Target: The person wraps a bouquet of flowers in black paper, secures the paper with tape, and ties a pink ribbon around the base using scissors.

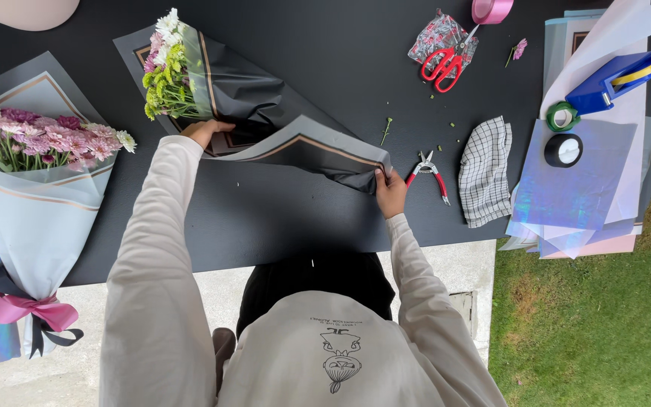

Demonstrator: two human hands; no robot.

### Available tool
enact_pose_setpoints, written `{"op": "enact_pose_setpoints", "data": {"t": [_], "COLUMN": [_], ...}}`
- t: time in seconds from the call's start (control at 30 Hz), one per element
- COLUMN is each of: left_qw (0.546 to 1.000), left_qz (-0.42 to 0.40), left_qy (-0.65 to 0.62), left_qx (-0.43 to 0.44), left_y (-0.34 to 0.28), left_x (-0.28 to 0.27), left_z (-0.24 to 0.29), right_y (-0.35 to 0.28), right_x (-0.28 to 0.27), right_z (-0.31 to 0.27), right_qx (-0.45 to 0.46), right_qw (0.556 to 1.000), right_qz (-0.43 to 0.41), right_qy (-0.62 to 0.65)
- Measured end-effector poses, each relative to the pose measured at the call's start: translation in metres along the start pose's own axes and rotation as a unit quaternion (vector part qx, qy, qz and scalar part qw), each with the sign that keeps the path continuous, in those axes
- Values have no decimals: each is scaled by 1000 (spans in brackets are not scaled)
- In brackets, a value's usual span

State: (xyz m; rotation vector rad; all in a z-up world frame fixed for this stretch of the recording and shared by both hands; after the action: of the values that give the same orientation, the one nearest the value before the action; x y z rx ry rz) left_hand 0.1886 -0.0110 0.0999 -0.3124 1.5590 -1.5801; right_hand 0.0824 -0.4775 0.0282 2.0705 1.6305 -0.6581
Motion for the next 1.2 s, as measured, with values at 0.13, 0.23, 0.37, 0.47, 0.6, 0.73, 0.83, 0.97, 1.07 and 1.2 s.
{"op": "enact_pose_setpoints", "data": {"t": [0.13, 0.23, 0.37, 0.47, 0.6, 0.73, 0.83, 0.97, 1.07, 1.2], "left_qw": [970, 973, 979, 949, 801, 803, 781, 723, 698, 655], "left_qz": [-162, -108, 19, 165, 407, 418, 455, 546, 577, 632], "left_qy": [-114, -34, 58, 96, 114, 148, 204, 182, 194, 285], "left_qx": [140, 200, 193, 251, 425, 399, 376, 383, 377, 300], "left_y": [23, -8, 16, 43, 20, 71, 112, 107, 106, 107], "left_x": [-11, -24, -21, -31, -51, -48, -38, -43, -40, -35], "left_z": [-6, 19, 29, 49, 93, 113, 116, 122, 123, 125], "right_y": [11, 24, 36, 47, 57, 68, 64, 67, 68, 70], "right_x": [13, 8, 4, -6, -9, -22, -20, -17, -10, 3], "right_z": [41, 45, 39, -2, 9, -26, 2, 3, 8, 18], "right_qx": [32, 22, 2, -35, -116, -217, -74, -91, -85, -112], "right_qw": [998, 998, 993, 986, 962, 966, 997, 995, 996, 991], "right_qz": [-1, 12, 15, 15, -11, 15, -2, 34, 36, 27], "right_qy": [-50, -61, -113, -161, -245, -140, -3, 11, 6, -64]}}
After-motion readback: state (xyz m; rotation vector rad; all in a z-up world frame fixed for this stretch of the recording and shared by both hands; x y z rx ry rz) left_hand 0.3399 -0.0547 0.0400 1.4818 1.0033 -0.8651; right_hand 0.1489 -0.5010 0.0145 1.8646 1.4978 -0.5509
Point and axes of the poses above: each hand's wrist, its own y-axis towards the middle knuckle, its own x-axis out of the palm, z = x × y, the point moved 8 cm from there along y, towards the middle knuckle, and after that the axes turned 15 degrees about -x, right-handed, at the moved point
